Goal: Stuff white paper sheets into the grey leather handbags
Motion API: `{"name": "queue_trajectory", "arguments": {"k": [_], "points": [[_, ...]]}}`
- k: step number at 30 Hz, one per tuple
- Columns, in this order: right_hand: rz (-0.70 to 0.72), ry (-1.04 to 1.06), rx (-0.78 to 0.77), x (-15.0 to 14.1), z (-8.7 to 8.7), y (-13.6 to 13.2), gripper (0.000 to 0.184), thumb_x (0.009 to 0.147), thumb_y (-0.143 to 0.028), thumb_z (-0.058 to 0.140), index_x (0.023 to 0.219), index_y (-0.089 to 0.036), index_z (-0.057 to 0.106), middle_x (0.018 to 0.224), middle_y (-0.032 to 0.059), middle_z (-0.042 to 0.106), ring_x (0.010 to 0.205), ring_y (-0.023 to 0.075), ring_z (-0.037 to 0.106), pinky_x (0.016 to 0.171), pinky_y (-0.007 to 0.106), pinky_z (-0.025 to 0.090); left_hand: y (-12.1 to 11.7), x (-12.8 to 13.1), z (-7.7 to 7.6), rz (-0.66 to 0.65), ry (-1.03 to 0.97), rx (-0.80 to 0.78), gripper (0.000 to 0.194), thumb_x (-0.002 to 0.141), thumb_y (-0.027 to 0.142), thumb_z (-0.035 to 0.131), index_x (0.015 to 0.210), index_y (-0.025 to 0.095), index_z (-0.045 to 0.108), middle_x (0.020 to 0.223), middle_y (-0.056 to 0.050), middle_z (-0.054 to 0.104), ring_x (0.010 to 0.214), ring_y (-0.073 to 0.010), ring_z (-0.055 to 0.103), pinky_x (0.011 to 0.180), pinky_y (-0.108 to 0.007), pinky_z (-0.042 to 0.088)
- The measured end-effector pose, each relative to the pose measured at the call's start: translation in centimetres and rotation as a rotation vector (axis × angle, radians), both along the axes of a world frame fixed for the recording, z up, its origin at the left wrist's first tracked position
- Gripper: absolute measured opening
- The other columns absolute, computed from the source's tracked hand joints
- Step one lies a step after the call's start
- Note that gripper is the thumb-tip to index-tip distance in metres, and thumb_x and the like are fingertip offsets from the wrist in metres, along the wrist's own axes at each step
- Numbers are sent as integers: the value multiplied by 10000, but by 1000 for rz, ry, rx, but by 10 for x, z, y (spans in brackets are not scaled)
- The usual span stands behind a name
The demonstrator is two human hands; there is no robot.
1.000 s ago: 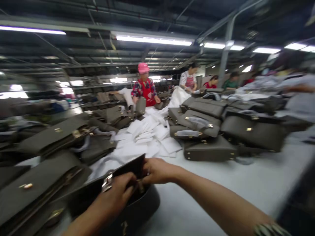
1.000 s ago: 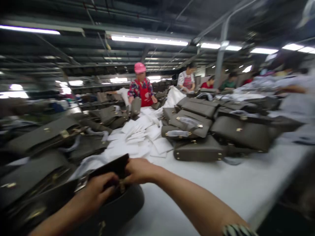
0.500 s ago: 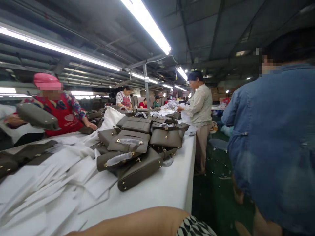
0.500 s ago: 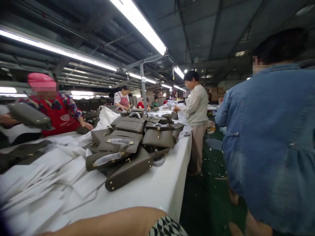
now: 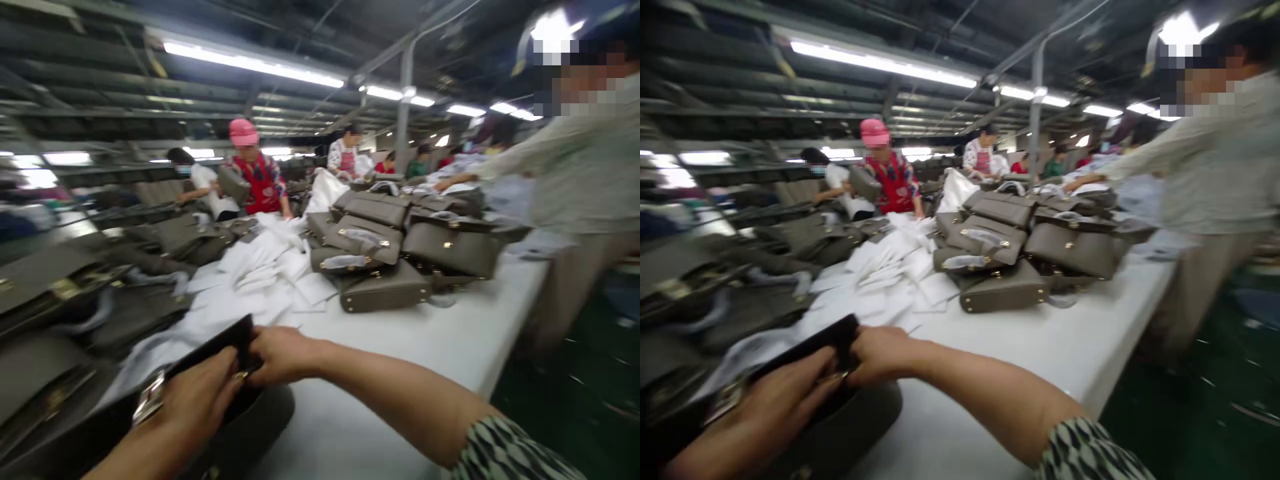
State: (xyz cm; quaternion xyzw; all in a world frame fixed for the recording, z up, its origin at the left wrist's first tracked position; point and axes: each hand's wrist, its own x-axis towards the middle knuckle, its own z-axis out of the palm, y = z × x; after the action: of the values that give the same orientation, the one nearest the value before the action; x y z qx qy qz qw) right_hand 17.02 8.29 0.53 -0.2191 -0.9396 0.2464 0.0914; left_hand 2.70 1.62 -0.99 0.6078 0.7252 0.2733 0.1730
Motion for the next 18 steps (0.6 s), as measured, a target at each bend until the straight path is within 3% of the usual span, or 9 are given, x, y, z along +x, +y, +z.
{"name": "queue_trajectory", "arguments": {"k": [3,7,10,13,18], "points": [[-42,40,-19,-2,-10,3,181,698,-334,679,756,-165,648,1027,16,603,755,132,548,564,215,342,-31,-9,19,-67,252,-140,63,783,249,585,758,203,551,719,-16,588,727,-217,563,657,-314,379],[-31,59,-25,0,-15,5,112,696,-258,657,704,-156,611,978,17,586,773,135,547,600,232,338,-21,5,25,1,177,-193,10,782,207,534,786,208,544,743,13,607,687,-157,552,554,-253,321],[-45,48,-29,1,-13,1,129,688,-263,678,689,-160,600,989,7,584,785,134,552,618,238,341,-18,6,24,91,160,-191,131,746,135,506,832,211,569,737,11,604,679,-149,555,545,-244,315],[-71,37,-30,3,-13,1,136,670,-255,705,704,-168,606,958,-1,585,793,141,551,624,246,333,-33,-9,26,141,192,-199,222,747,141,500,910,253,600,766,9,621,696,-171,568,586,-264,323],[-67,35,-72,2,-15,8,140,668,-252,725,695,-174,613,996,-5,585,802,141,548,651,252,352,-74,-48,38,236,292,-196,104,773,192,550,840,239,614,837,-34,657,827,-246,588,652,-303,310]]}}
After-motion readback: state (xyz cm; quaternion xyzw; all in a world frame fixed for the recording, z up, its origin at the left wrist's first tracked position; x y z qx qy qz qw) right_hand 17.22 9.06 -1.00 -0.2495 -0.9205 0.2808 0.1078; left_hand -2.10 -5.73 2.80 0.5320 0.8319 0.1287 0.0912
